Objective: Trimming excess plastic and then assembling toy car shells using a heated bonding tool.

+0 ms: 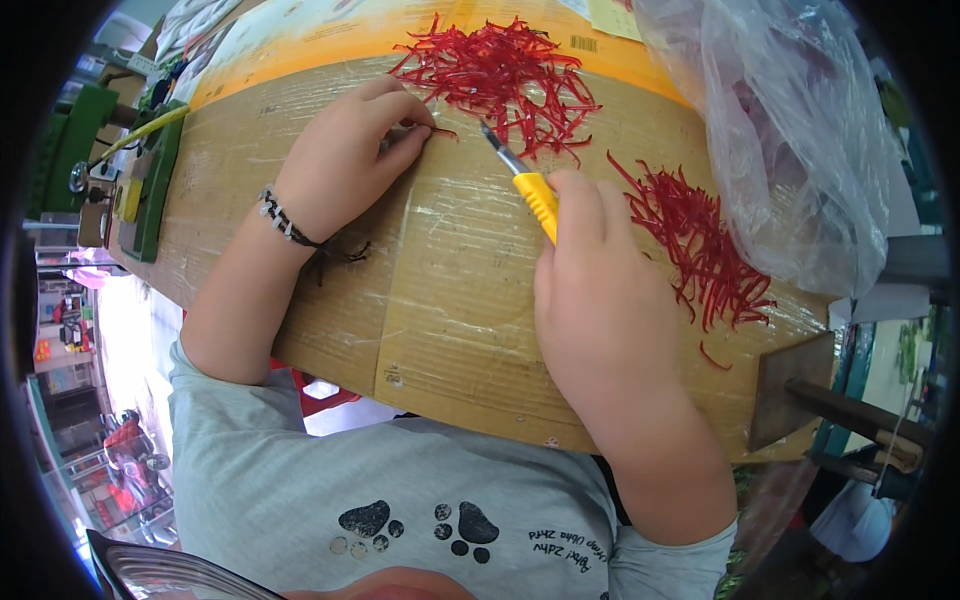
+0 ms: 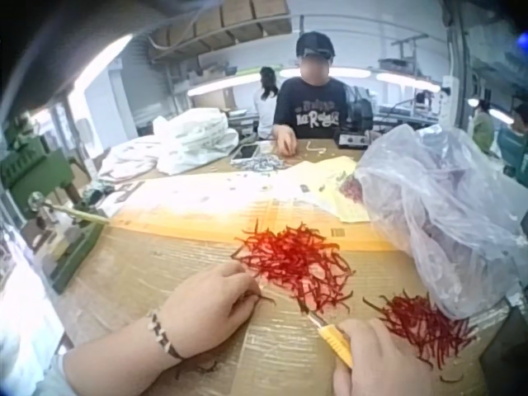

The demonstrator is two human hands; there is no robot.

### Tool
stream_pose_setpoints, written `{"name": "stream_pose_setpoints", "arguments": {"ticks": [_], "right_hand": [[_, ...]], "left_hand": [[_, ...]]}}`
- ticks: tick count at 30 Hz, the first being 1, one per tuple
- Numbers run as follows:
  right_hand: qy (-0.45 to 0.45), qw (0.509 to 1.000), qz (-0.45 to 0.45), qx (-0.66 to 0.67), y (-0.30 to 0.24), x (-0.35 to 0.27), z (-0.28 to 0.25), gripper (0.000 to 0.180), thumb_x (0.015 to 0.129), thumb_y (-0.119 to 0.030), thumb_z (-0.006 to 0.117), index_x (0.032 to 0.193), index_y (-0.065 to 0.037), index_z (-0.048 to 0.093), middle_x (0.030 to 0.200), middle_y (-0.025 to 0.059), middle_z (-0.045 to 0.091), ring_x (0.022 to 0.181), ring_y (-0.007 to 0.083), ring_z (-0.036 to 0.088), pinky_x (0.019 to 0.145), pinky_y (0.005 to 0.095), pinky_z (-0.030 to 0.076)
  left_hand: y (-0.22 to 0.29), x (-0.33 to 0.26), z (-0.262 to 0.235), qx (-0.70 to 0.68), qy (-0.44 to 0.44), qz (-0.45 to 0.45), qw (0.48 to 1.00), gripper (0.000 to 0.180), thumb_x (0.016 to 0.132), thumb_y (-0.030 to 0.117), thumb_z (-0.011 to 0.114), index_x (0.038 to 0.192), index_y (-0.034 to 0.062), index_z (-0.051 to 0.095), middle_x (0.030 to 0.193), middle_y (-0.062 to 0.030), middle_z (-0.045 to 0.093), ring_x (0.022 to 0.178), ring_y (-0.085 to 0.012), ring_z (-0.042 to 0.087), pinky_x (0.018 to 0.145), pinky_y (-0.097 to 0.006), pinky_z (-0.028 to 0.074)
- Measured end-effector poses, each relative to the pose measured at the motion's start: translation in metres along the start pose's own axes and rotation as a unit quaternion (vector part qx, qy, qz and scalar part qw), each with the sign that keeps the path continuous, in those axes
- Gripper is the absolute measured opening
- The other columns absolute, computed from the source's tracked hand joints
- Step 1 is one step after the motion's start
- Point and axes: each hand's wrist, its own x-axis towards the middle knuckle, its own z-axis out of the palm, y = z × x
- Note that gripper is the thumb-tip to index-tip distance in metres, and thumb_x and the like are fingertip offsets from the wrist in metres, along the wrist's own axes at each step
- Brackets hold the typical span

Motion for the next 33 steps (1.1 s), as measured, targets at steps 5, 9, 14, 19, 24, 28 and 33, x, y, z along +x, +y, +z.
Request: {"name": "stream_pose_setpoints", "arguments": {"ticks": [5, 9, 14, 19, 24, 28, 33], "right_hand": [[-0.009, 0.995, 0.061, -0.072, 0.019, 0.011, 0.006, 0.037, 0.094, -0.007, 0.060, 0.129, -0.005, 0.049, 0.119, 0.0179, 0.058, 0.088, 0.0430, 0.068, 0.073, 0.0529, 0.056], [0.040, 0.997, 0.056, -0.028, 0.012, 0.011, 0.001, 0.035, 0.096, -0.009, 0.060, 0.129, -0.004, 0.050, 0.120, 0.0180, 0.059, 0.094, 0.0428, 0.067, 0.076, 0.0511, 0.055], [0.068, 0.988, -0.011, 0.141, 0.001, 0.008, 0.001, 0.031, 0.098, -0.014, 0.061, 0.128, -0.004, 0.055, 0.115, 0.0194, 0.066, 0.094, 0.0401, 0.068, 0.077, 0.0463, 0.055], [0.044, 0.983, -0.023, 0.177, -0.001, 0.007, 0.002, 0.027, 0.099, -0.016, 0.062, 0.123, -0.004, 0.060, 0.103, 0.0190, 0.070, 0.086, 0.0383, 0.070, 0.070, 0.0444, 0.056], [0.002, 0.990, -0.023, 0.141, -0.006, 0.005, -0.002, 0.025, 0.102, -0.013, 0.058, 0.124, -0.002, 0.061, 0.100, 0.0190, 0.070, 0.086, 0.0330, 0.070, 0.078, 0.0367, 0.053], [0.034, 0.989, -0.042, 0.136, -0.004, 0.004, 0.004, 0.025, 0.098, -0.016, 0.063, 0.120, -0.005, 0.061, 0.093, 0.0185, 0.070, 0.075, 0.0387, 0.069, 0.063, 0.0458, 0.054], [-0.028, 0.997, -0.031, 0.060, -0.004, 0.000, 0.010, 0.026, 0.100, -0.021, 0.060, 0.120, -0.004, 0.060, 0.098, 0.0167, 0.069, 0.075, 0.0377, 0.069, 0.063, 0.0463, 0.055]], "left_hand": [[0.003, -0.005, 0.002, 0.014, 0.023, 0.018, 0.999, 0.013, 0.094, 0.013, 0.068, 0.099, 0.0022, 0.064, 0.097, -0.0111, 0.066, 0.080, -0.0262, 0.065, 0.072, -0.038, 0.052], [0.030, -0.005, -0.009, -0.227, -0.098, -0.095, 0.964, 0.012, 0.098, 0.014, 0.067, 0.102, 0.0037, 0.061, 0.094, -0.0054, 0.067, 0.077, -0.0129, 0.063, 0.068, -0.030, 0.052], [0.032, -0.006, -0.009, -0.563, -0.156, -0.209, 0.784, 0.015, 0.100, 0.013, 0.067, 0.109, 0.0044, 0.057, 0.099, -0.0036, 0.069, 0.081, -0.0064, 0.063, 0.073, -0.022, 0.055], [0.031, -0.007, -0.005, -0.608, -0.139, -0.230, 0.747, 0.013, 0.099, 0.010, 0.067, 0.107, 0.0049, 0.058, 0.104, -0.0047, 0.069, 0.087, -0.0086, 0.066, 0.080, -0.024, 0.057], [0.022, -0.006, 0.001, -0.588, -0.087, -0.187, 0.782, 0.013, 0.096, 0.003, 0.067, 0.103, 0.0058, 0.056, 0.104, -0.0035, 0.068, 0.089, -0.0095, 0.067, 0.084, -0.024, 0.056], [0.015, -0.005, 0.008, -0.453, -0.020, -0.163, 0.876, 0.016, 0.094, 0.002, 0.069, 0.100, 0.0060, 0.054, 0.101, -0.0022, 0.067, 0.090, -0.0086, 0.066, 0.082, -0.023, 0.055], [0.009, -0.002, 0.013, -0.425, -0.018, -0.182, 0.887, 0.019, 0.093, 0.003, 0.072, 0.098, 0.0061, 0.054, 0.098, -0.0011, 0.067, 0.088, -0.0073, 0.066, 0.078, -0.021, 0.054]]}}
